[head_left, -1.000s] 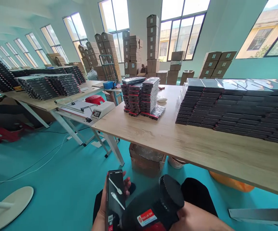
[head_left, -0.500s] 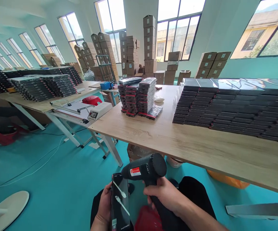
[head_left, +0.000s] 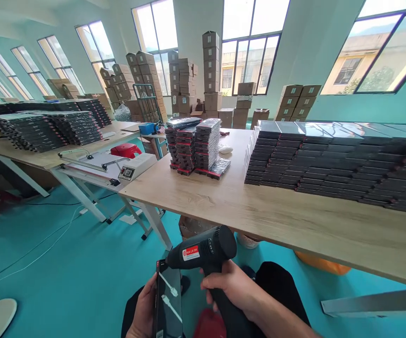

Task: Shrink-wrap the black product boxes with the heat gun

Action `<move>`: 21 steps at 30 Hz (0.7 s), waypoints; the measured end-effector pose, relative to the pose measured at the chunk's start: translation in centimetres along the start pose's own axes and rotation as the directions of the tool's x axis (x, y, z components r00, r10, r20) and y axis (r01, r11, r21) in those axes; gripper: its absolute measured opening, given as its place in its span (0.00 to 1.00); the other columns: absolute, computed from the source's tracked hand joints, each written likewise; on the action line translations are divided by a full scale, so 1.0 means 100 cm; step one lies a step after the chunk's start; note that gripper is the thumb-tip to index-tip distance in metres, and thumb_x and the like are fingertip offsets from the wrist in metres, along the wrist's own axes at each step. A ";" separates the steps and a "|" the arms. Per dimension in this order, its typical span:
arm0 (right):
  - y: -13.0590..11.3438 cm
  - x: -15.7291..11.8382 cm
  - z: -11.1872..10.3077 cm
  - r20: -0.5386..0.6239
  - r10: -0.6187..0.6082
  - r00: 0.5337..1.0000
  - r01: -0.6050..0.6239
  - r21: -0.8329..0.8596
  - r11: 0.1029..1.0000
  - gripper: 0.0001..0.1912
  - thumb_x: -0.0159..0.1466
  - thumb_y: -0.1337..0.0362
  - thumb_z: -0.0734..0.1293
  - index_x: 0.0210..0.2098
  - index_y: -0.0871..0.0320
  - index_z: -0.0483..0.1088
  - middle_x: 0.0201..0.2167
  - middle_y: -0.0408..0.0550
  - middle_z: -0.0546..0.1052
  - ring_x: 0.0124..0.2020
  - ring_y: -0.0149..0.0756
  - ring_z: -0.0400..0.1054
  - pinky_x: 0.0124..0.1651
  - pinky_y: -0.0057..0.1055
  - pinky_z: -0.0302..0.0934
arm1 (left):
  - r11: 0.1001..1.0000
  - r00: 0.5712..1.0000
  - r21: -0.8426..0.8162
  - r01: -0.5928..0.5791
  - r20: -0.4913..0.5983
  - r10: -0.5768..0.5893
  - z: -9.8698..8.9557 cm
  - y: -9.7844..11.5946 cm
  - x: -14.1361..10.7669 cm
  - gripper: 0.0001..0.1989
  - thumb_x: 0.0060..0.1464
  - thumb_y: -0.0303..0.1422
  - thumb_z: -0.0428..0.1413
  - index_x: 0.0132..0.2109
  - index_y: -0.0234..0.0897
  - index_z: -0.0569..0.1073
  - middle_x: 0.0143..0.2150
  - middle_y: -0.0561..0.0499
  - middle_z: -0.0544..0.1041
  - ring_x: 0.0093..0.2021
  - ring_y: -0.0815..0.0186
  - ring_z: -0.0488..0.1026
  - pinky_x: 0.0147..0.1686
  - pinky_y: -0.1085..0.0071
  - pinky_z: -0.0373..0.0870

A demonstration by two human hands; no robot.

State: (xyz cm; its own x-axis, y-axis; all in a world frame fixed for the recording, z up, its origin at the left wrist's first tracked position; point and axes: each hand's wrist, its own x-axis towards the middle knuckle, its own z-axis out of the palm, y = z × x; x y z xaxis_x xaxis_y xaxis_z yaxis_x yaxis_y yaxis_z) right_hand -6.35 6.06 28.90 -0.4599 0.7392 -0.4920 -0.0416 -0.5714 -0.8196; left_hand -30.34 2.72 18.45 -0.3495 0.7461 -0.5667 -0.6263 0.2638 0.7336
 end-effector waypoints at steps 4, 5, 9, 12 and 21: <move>0.000 0.000 0.004 0.010 -0.006 1.000 0.006 -0.013 1.000 0.16 0.47 0.63 0.70 0.35 0.59 0.70 0.14 0.40 0.72 0.15 0.31 0.61 0.20 0.28 0.56 | 0.992 0.990 -0.047 0.113 0.088 -0.109 -0.006 -0.006 0.009 0.12 0.49 0.31 0.63 0.44 0.37 0.81 0.30 0.49 0.84 0.35 0.53 0.83 0.39 0.61 0.80; 0.001 0.001 0.003 -0.015 -0.018 1.000 0.018 -0.012 1.000 0.16 0.46 0.63 0.70 0.35 0.59 0.70 0.15 0.40 0.72 0.15 0.32 0.62 0.21 0.28 0.56 | 0.989 0.986 -0.058 0.136 0.103 -0.129 -0.008 -0.007 0.011 0.14 0.50 0.32 0.63 0.45 0.36 0.81 0.31 0.48 0.85 0.35 0.53 0.83 0.39 0.60 0.80; 0.000 0.006 -0.004 -0.147 -0.051 0.988 0.051 -0.003 0.999 0.17 0.44 0.62 0.69 0.34 0.59 0.70 0.17 0.39 0.71 0.18 0.33 0.64 0.22 0.29 0.58 | 0.958 0.944 -0.091 0.273 0.217 -0.248 -0.012 -0.010 0.014 0.19 0.53 0.39 0.61 0.49 0.33 0.80 0.36 0.42 0.85 0.37 0.49 0.83 0.38 0.56 0.80; -0.005 0.004 0.001 -0.090 -0.041 0.995 0.042 0.010 0.999 0.16 0.44 0.61 0.69 0.34 0.59 0.71 0.17 0.41 0.72 0.18 0.33 0.64 0.22 0.29 0.58 | 0.953 0.933 -0.079 0.293 0.241 -0.267 -0.006 -0.008 0.011 0.19 0.53 0.39 0.60 0.48 0.32 0.80 0.37 0.41 0.85 0.42 0.48 0.83 0.41 0.56 0.80; -0.018 -0.037 0.002 0.361 -0.029 0.932 0.138 -0.282 0.950 0.10 0.44 0.72 0.70 0.28 0.56 0.73 0.21 0.38 0.73 0.25 0.33 0.65 0.28 0.28 0.57 | 0.996 0.999 -0.080 0.028 0.023 -0.026 -0.009 -0.002 0.015 0.28 0.48 0.26 0.62 0.59 0.37 0.74 0.31 0.51 0.85 0.34 0.55 0.83 0.38 0.62 0.81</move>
State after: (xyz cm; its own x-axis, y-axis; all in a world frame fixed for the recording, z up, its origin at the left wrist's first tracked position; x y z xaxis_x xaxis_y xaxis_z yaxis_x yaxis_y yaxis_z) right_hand -4.77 4.31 32.27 -0.7474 0.5769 -0.3295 0.1469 -0.3402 -0.9288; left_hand -31.36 3.18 17.11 -0.3172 0.7528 -0.5768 -0.6892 0.2348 0.6854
